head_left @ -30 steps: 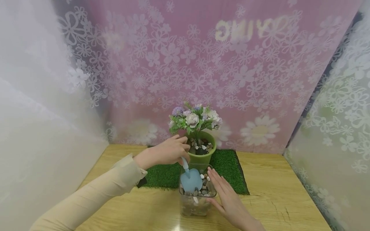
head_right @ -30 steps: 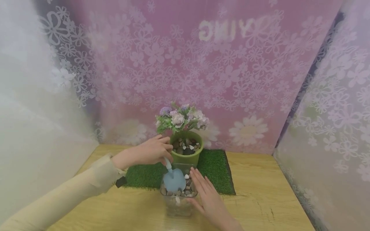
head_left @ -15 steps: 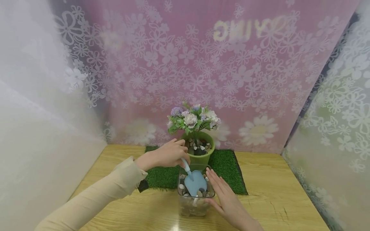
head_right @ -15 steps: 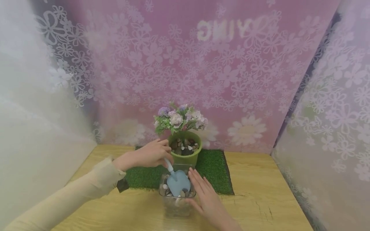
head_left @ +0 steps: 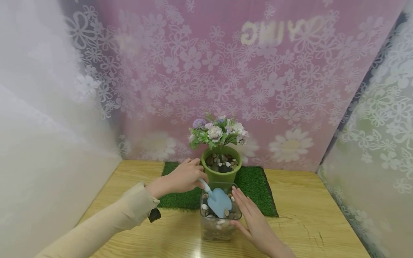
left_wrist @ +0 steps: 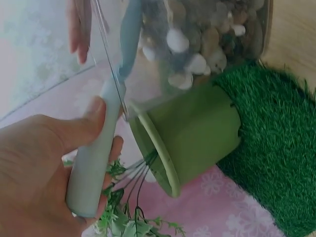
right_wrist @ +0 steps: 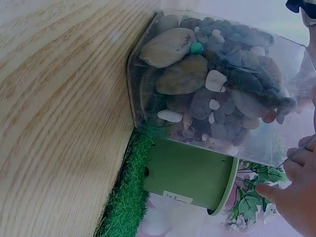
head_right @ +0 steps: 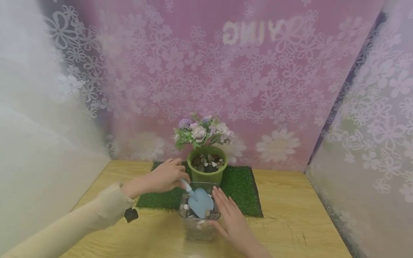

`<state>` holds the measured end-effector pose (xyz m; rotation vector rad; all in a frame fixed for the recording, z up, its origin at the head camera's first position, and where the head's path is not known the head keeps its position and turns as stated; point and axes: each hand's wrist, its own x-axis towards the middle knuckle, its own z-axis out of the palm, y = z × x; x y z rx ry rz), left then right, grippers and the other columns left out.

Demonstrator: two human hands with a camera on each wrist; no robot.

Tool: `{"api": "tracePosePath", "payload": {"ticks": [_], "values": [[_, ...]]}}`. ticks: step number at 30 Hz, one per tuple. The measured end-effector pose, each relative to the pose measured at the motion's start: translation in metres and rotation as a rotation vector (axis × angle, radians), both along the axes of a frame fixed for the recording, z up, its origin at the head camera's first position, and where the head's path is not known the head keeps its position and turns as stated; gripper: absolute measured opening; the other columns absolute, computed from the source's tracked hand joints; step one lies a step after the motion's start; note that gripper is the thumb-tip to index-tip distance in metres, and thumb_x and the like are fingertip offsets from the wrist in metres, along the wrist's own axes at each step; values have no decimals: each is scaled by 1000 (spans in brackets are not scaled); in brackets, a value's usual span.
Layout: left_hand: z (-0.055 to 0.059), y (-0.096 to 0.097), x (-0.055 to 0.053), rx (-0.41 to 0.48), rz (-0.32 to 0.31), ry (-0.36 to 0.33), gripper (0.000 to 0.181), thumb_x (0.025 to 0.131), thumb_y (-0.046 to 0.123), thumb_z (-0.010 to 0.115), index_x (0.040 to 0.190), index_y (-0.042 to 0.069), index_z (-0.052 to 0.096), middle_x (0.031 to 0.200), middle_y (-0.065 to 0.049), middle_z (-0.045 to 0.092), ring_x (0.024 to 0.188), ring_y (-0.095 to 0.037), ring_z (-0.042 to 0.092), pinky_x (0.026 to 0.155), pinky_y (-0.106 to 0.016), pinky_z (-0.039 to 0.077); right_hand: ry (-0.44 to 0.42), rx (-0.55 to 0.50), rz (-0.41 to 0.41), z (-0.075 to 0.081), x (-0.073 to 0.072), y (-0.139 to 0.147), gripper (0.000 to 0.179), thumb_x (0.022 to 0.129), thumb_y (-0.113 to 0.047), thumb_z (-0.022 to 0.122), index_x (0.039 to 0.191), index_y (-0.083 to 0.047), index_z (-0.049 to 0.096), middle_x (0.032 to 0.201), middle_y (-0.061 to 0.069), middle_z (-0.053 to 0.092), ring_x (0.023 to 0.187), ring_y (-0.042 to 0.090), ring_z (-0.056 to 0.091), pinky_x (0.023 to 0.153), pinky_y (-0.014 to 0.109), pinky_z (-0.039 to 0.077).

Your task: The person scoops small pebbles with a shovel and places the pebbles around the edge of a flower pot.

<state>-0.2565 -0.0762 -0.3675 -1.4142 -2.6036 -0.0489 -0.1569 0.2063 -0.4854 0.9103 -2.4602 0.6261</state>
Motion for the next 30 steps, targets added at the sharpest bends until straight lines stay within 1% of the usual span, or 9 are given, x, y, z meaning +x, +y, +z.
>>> {"api": "tracePosePath", "payload": {"ticks": [2, 7, 10, 16, 19, 20, 24, 26, 30], "values": [[-2, 1, 1, 3, 14, 18, 19, 91, 36, 74, 106, 25, 80, 90, 7, 67, 77, -14, 28, 72, -30, 21, -1, -1, -1, 1, 0, 0, 87, 94, -29, 72, 162, -7, 23, 166, 13, 26, 152, 26, 26, 120, 19, 5], [-5, 3, 5, 16, 50, 32, 18, 91, 35, 74, 104, 24, 79, 90, 5, 69, 77, -15, 30, 72, -31, 23, -10, 2, 0, 1, 1, 1, 86, 95, -30, 71, 162, -8, 21, 166, 13, 26, 152, 26, 25, 121, 20, 5], [-7, 4, 9, 15, 75, 38, 18, 92, 36, 73, 104, 25, 79, 90, 4, 69, 77, -16, 30, 72, -32, 22, -7, -2, 4, 0, 0, 1, 86, 95, -30, 71, 162, -8, 21, 166, 12, 26, 152, 26, 25, 121, 19, 5], [-11, 4, 13, 23, 126, 43, 16, 91, 36, 73, 103, 26, 80, 88, 5, 70, 75, -16, 27, 72, -32, 20, -8, -15, 10, -1, -1, 0, 88, 94, -27, 73, 162, -8, 21, 166, 12, 25, 152, 27, 25, 121, 19, 4], [-11, 5, 15, 28, 126, 51, 16, 91, 36, 73, 101, 26, 80, 87, 5, 70, 74, -16, 27, 71, -31, 20, -11, -15, 12, -1, 0, 0, 88, 93, -26, 73, 162, -8, 21, 166, 12, 25, 152, 27, 25, 121, 20, 5], [-11, 5, 15, 27, 126, 44, 16, 92, 36, 73, 101, 26, 80, 87, 4, 70, 74, -16, 27, 70, -31, 20, -11, -13, 10, -1, 0, 0, 88, 94, -27, 73, 162, -8, 21, 166, 12, 25, 152, 26, 25, 121, 20, 5], [-11, 4, 16, 23, 132, -24, 17, 93, 37, 71, 103, 27, 79, 88, 7, 70, 73, -15, 29, 69, -30, 21, -11, -8, 4, -1, -1, 0, 87, 95, -29, 71, 162, -8, 21, 166, 11, 25, 153, 25, 25, 121, 19, 5], [-11, 4, 17, 30, 123, -43, 17, 93, 38, 70, 105, 28, 78, 89, 7, 70, 74, -14, 31, 69, -30, 23, -11, -6, 4, -1, 0, 0, 86, 96, -30, 70, 162, -8, 20, 166, 12, 25, 153, 25, 24, 120, 18, 4], [-12, 5, 20, 65, 104, -20, 17, 93, 38, 71, 104, 27, 78, 89, 6, 68, 75, -15, 33, 70, -31, 24, -12, -11, 10, -1, 0, 1, 86, 96, -31, 70, 162, -8, 20, 166, 13, 26, 153, 25, 25, 119, 17, 4]]}}
